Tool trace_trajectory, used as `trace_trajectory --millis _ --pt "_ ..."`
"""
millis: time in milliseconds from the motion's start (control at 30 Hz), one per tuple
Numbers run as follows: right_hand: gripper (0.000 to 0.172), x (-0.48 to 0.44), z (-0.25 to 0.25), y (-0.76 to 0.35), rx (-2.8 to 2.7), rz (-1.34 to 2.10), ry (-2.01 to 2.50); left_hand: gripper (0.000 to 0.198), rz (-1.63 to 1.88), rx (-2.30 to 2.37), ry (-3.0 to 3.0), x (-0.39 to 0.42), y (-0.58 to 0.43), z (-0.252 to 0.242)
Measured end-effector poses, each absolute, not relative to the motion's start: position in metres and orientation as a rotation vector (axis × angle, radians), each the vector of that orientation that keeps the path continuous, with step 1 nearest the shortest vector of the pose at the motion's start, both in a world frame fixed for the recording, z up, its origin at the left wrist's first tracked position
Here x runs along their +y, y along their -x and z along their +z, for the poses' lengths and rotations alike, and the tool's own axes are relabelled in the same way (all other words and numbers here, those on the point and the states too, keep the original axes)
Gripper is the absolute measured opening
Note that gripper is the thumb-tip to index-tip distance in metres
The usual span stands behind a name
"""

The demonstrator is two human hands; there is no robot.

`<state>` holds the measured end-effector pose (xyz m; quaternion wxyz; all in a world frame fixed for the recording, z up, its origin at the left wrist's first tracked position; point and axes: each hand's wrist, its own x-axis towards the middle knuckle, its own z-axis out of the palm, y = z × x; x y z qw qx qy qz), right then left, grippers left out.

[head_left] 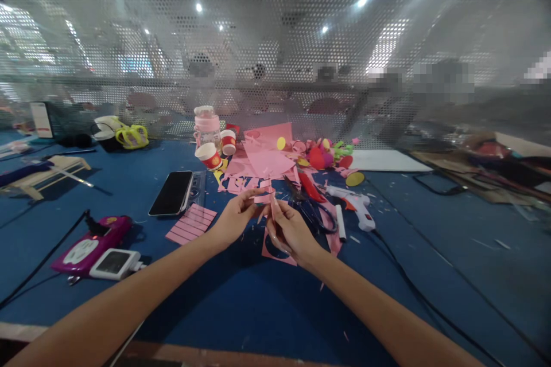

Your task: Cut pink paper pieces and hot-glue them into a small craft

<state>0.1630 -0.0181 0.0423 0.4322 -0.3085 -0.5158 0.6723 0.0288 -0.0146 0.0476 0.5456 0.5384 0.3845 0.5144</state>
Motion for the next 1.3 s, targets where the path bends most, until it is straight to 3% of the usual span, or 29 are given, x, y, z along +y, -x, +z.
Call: trace_trajectory --millis 700,933,1300 --pt "0.037 -0.018 0.039 -0.161 -1.158 1.771 0.706 0.019 1.132 0.560 -0.722 -0.020 -0.031 0.048" --pt "0.038 -0.017 0.037 -0.161 -1.095 1.787 0.719 0.036 1.108 0.539 -0.722 -0.022 -0.033 0.047" --pt "0.043 -0.019 0.040 -0.161 -1.088 1.822 0.673 0.034 1.135 0.554 -0.739 -0.019 -0.030 0.045"
